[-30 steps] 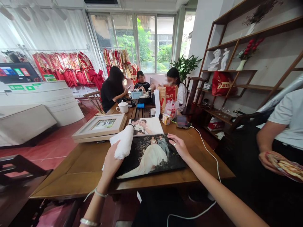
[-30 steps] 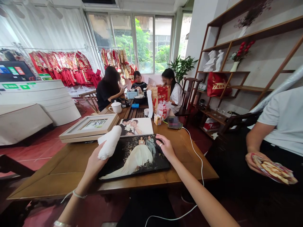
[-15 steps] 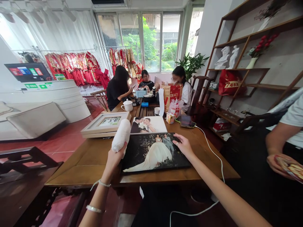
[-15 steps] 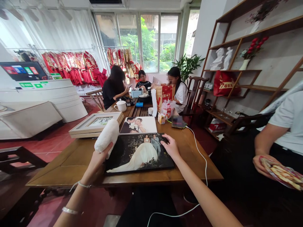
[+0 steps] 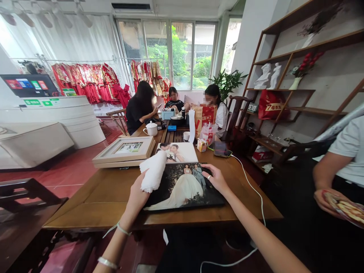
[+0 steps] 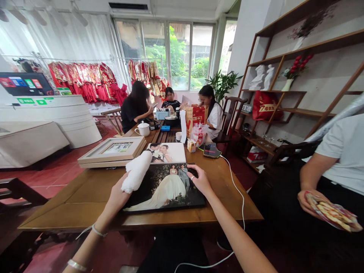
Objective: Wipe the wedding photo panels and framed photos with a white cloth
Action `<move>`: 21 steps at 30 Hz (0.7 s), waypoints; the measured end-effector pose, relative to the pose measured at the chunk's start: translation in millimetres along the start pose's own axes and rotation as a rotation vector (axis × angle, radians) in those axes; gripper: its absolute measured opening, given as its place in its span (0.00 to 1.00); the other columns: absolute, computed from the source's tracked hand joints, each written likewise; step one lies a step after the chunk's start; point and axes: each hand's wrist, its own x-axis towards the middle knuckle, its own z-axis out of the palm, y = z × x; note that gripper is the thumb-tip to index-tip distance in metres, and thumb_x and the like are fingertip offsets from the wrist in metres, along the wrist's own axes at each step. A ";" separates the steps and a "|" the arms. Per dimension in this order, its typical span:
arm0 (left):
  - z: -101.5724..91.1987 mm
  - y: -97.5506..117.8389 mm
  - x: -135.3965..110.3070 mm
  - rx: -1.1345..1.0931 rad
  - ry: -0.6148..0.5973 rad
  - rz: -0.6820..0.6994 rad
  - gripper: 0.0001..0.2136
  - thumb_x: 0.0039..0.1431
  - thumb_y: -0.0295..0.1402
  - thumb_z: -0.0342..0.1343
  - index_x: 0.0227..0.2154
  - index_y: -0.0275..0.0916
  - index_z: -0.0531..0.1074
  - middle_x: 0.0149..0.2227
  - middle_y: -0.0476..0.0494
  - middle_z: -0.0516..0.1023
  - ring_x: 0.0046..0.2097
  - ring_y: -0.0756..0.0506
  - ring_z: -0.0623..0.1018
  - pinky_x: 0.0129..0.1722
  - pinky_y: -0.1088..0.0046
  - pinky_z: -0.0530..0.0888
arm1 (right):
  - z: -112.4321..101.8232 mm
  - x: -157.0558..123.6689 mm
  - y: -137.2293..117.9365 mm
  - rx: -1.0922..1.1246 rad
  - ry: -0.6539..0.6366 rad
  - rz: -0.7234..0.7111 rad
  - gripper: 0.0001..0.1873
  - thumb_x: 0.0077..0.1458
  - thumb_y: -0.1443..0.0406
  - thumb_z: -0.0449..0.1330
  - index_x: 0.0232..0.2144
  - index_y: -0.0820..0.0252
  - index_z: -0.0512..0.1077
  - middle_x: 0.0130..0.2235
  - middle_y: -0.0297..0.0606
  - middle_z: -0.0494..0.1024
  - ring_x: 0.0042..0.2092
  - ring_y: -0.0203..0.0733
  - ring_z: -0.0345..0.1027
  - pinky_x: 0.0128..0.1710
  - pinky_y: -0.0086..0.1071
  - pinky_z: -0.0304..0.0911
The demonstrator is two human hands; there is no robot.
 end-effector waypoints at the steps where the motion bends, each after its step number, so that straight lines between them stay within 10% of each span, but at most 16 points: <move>1: 2.0 -2.0 0.2 0.012 0.001 0.014 0.26 0.50 0.39 0.45 0.53 0.35 0.66 0.54 0.39 0.71 0.55 0.38 0.71 0.54 0.63 0.67 | 0.0 0.7 -0.5 -0.007 -0.004 0.016 0.14 0.48 0.62 0.60 0.39 0.57 0.74 0.44 0.41 0.78 0.49 0.47 0.70 0.53 0.43 0.60; 16: 13.9 -4.7 -7.9 0.419 0.012 0.180 0.26 0.53 0.25 0.43 0.58 0.30 0.59 0.62 0.32 0.57 0.65 0.33 0.49 0.58 0.47 0.59 | 1.5 4.7 4.1 -0.003 -0.001 0.035 0.12 0.44 0.64 0.61 0.35 0.57 0.75 0.41 0.39 0.79 0.47 0.47 0.70 0.52 0.43 0.59; 21: 0.0 15.2 3.8 0.458 0.007 0.136 0.28 0.53 0.25 0.44 0.59 0.36 0.58 0.56 0.34 0.69 0.60 0.31 0.62 0.55 0.41 0.60 | 1.2 3.7 8.0 0.015 0.014 0.034 0.13 0.45 0.64 0.62 0.37 0.57 0.74 0.42 0.41 0.78 0.47 0.47 0.70 0.51 0.43 0.61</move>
